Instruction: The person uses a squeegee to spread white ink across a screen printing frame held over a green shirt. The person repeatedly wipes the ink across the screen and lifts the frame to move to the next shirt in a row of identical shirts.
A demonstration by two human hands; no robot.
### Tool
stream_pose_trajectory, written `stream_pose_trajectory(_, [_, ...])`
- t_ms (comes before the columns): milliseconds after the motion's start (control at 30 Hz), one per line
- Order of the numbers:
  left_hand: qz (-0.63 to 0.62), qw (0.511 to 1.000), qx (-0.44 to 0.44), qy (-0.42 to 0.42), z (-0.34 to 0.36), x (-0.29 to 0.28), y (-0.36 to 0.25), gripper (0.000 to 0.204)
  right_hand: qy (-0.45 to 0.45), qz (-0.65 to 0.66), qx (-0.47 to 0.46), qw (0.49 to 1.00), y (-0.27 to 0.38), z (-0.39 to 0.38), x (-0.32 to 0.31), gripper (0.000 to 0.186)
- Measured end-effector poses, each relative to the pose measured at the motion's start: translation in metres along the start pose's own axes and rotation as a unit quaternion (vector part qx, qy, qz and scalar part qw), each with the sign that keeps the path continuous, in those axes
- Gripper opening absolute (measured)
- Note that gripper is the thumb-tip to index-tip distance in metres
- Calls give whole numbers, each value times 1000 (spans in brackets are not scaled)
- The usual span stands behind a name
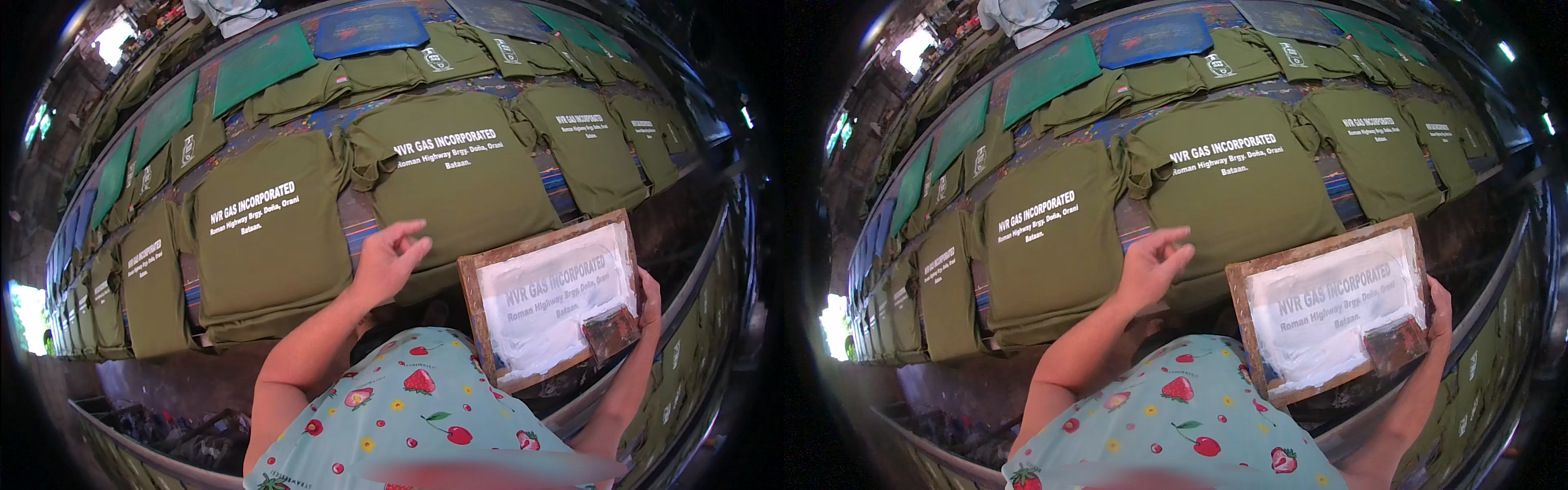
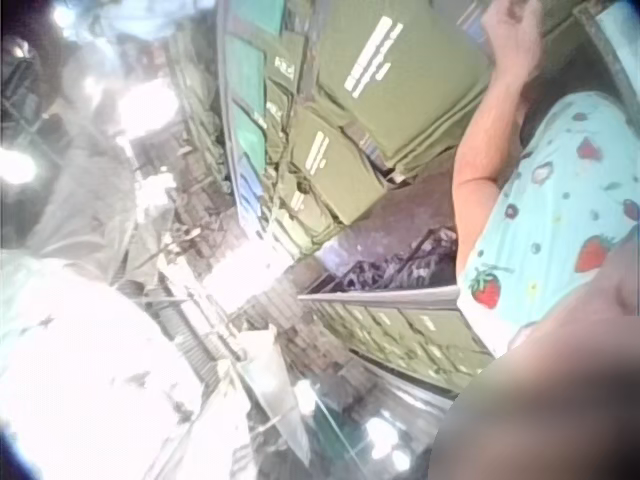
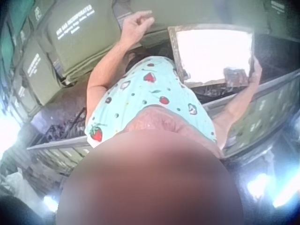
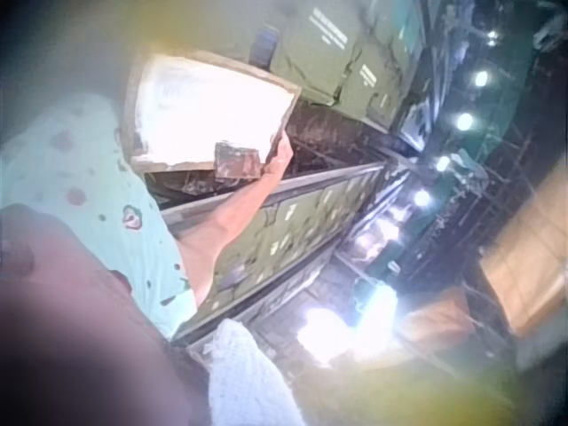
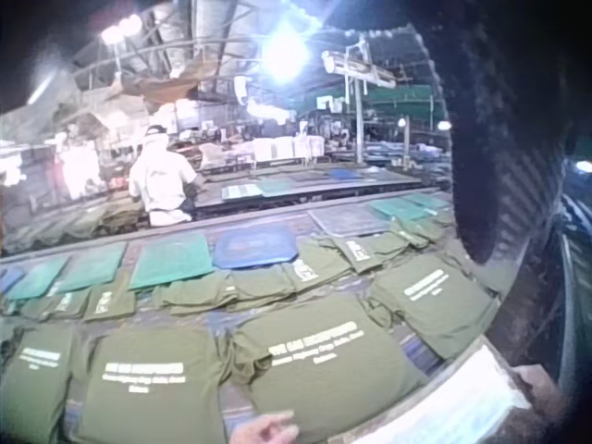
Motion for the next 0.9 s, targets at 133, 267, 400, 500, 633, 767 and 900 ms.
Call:
stream_pose_trajectory(133, [234,919,310,-70,70,32,-28,71,8,37,-3,999,-12,3,-8,73])
stream_pose_trajectory(267, [382,881,276,-39,133,54,-4,88,-14,-11,-15,1000,-23,6,-17,70])
stream_pose_trajectory(400, [437,880,141,-117,147,8,34,96,-14,-54,-24,998,-20,0,-33,75])
stream_pose_trajectory(500, [381,912,25,-154,149,-38,57,101,-27,-26,-23,999,-15,-9,-39,79])
stream_pose_trajectory(633, [414,885,42,-210,148,-55,67,102,-10,22,-15,1000,-7,-6,-35,76])
stream_pose_trajectory(767, [387,894,61,-217,142,-48,69,101,-31,-47,-10,998,1,3,-37,76])
stream_pose_trajectory(900, [420,886,66,-186,137,-39,59,101,-24,-49,-32,998,4,14,-44,76])
Point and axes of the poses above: each hand's wrist, its own z-axis towards the middle knuckle, its own x-axis out of the palm, y = z × x, the point moved 4 cm from there along z, towards the middle knuckle, and after that the axes turned 4 degrees about z, right-handed, at the moved point
